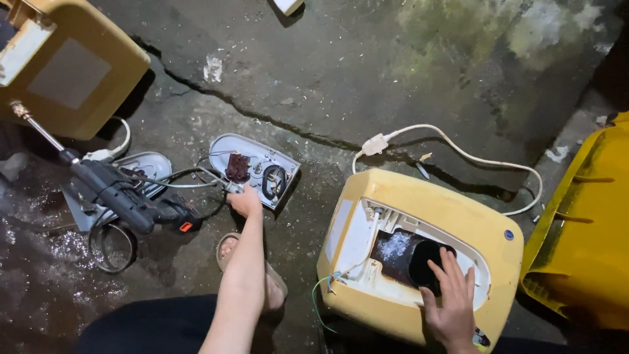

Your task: The person uses a heat gun to apply heat to the interior of a yellow appliance, then flips the device to inspect the back and handle the power cord. They also pick up a wrench from the floor and continue working on the appliance's internal components.

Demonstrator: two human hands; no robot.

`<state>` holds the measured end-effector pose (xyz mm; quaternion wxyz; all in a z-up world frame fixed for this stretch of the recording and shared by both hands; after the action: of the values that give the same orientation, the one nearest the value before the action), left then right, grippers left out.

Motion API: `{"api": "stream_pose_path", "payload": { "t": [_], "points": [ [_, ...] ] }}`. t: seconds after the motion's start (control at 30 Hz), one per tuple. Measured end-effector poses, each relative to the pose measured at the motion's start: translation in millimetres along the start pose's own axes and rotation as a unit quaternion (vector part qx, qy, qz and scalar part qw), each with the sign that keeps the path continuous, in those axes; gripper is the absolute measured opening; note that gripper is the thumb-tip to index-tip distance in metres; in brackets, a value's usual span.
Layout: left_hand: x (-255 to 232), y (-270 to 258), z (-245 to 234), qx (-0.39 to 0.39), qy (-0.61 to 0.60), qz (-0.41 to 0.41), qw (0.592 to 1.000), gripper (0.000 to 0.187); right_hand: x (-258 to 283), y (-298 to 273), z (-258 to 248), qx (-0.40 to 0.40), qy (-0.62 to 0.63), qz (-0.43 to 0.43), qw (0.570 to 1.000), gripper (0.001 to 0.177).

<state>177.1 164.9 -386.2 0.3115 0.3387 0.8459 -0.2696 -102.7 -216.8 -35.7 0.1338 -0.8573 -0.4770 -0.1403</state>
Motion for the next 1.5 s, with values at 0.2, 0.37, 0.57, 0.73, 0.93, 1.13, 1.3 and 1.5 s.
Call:
{"api": "stream_pose_path", "payload": {
  "t": [0.2, 0.37, 0.57, 0.73, 0.93, 1.13, 1.3, 1.5],
  "points": [
    [33, -10, -10, -0.051, 0.001, -0.006, 0.999, 0.033, -2, 0, 1, 0.004, -0.010, 0.008, 1.000, 0.050],
    [46, -9, 6, -0.033, 0.058, 0.014, 0.998, 0.028, 2, 1, -1, 0.000, -0.009, 0.009, 1.000, 0.049],
    [32, -8, 8, -0.030, 0.105, -0.092, 0.990, 0.034, 2, 2, -1, 0.002, 0.005, 0.010, 1.000, 0.051],
    [29, -4, 12, -0.002, 0.122, -0.108, 0.987, 0.028, 3, 4, -4, 0.002, 0.002, 0.017, 1.000, 0.050],
    [38, 5, 9, 0.065, 0.161, -0.113, 0.978, 0.044, 4, 5, -6, -0.004, 0.020, 0.011, 1.000, 0.053],
    [12, -33, -26, 0.092, 0.125, -0.078, 0.985, 0.042, 2, 5, -6, -0.022, 0.019, -0.007, 1.000, 0.054],
    [-25, -98, -46, 0.055, 0.034, -0.091, 0.994, 0.043, 3, 6, -10, -0.019, 0.019, 0.000, 1.000, 0.055],
    [-75, -132, -28, 0.180, -0.132, 0.003, 0.975, 0.029, 6, 7, -17, -0.009, 0.020, 0.013, 1.000, 0.052]
  ]
}}
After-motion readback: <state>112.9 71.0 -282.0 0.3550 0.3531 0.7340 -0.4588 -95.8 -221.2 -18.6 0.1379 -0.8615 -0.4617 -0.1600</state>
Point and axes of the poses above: each hand's wrist, its own y-axis towards the middle knuckle, its own z-axis out of the palm, x = y × z, the point moved 4 cm from there along y, towards the middle knuckle, and after that the axes turned 15 degrees about z, right-handed, at the moved point
